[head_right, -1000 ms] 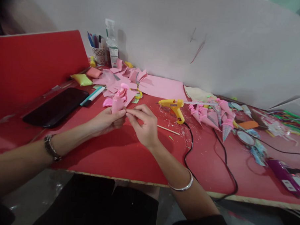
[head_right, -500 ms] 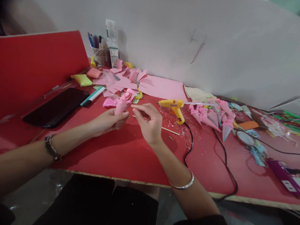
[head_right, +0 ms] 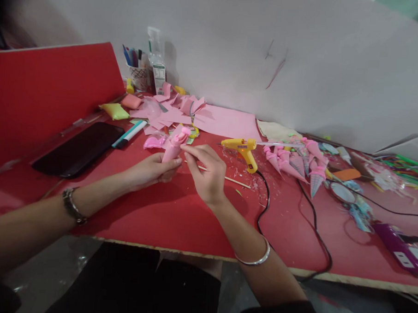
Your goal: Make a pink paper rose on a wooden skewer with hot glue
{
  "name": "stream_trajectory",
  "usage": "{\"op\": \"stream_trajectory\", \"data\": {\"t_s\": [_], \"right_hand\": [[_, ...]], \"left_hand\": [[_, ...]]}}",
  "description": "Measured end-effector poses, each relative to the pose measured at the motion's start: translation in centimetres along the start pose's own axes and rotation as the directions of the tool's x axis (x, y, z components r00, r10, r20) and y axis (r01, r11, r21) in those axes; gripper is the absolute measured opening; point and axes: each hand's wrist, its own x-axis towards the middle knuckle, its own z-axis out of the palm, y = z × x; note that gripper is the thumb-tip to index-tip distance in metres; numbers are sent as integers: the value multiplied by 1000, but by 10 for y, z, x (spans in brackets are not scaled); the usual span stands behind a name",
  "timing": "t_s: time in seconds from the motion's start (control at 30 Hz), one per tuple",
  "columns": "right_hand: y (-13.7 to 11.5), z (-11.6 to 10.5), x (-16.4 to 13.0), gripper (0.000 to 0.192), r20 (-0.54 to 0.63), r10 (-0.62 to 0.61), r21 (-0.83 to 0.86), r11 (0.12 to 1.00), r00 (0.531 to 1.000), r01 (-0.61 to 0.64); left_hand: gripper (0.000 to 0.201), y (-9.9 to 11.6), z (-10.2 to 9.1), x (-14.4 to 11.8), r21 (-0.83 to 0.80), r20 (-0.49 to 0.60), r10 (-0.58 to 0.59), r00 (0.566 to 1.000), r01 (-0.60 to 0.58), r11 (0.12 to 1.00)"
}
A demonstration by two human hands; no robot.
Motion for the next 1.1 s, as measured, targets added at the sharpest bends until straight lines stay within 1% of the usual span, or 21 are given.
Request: {"op": "stream_trajectory", "data": {"t_s": [0.1, 0.17, 0.33, 0.43, 0.53, 0.67, 0.73, 0.87, 0.97, 1.1], "right_hand": [[0, 0, 0, 21, 10, -2, 13, 1000, 1000, 2], [-1, 0, -1, 21, 20, 18, 47, 999, 1000, -19], [-1, 3, -4, 14, -16, 133, 191, 973, 991, -127], [-1, 4, -5, 9, -15, 164, 198, 967, 986, -158], [-1, 2, -3, 8, -13, 120, 132, 984, 993, -117], [-2, -1, -1, 9, -5, -33, -15, 999, 999, 33], [-2, -2, -1, 12, 8, -80, -48, 996, 997, 80], [-3, -1, -1, 17, 26, -85, -63, 994, 996, 86], [-4, 0, -1, 15, 18, -91, -77, 993, 996, 93], [-4, 0, -1, 13, 22, -107, -97, 989, 994, 108]], "left_hand": [[24, -1, 0, 0, 5, -1, -4, 1000, 4, 1000], [24, -2, 0, 1, 15, 0, 4, 1000, -4, 1000], [25, -5, -3, 2, 52, 22, 27, 999, -28, 998], [25, -5, -3, 2, 87, 9, 37, 999, -37, 996], [25, -5, -2, 1, 129, 4, 39, 999, -39, 991], [26, -5, -2, 1, 161, 14, 50, 999, -52, 986], [26, -6, -2, 1, 166, 28, 60, 998, -64, 984], [25, -4, 0, 0, 164, 17, 48, 999, -50, 985], [24, -3, 2, -1, 155, 8, 29, 1000, -30, 987], [25, -4, 1, -1, 168, 30, 42, 999, -46, 985]]}}
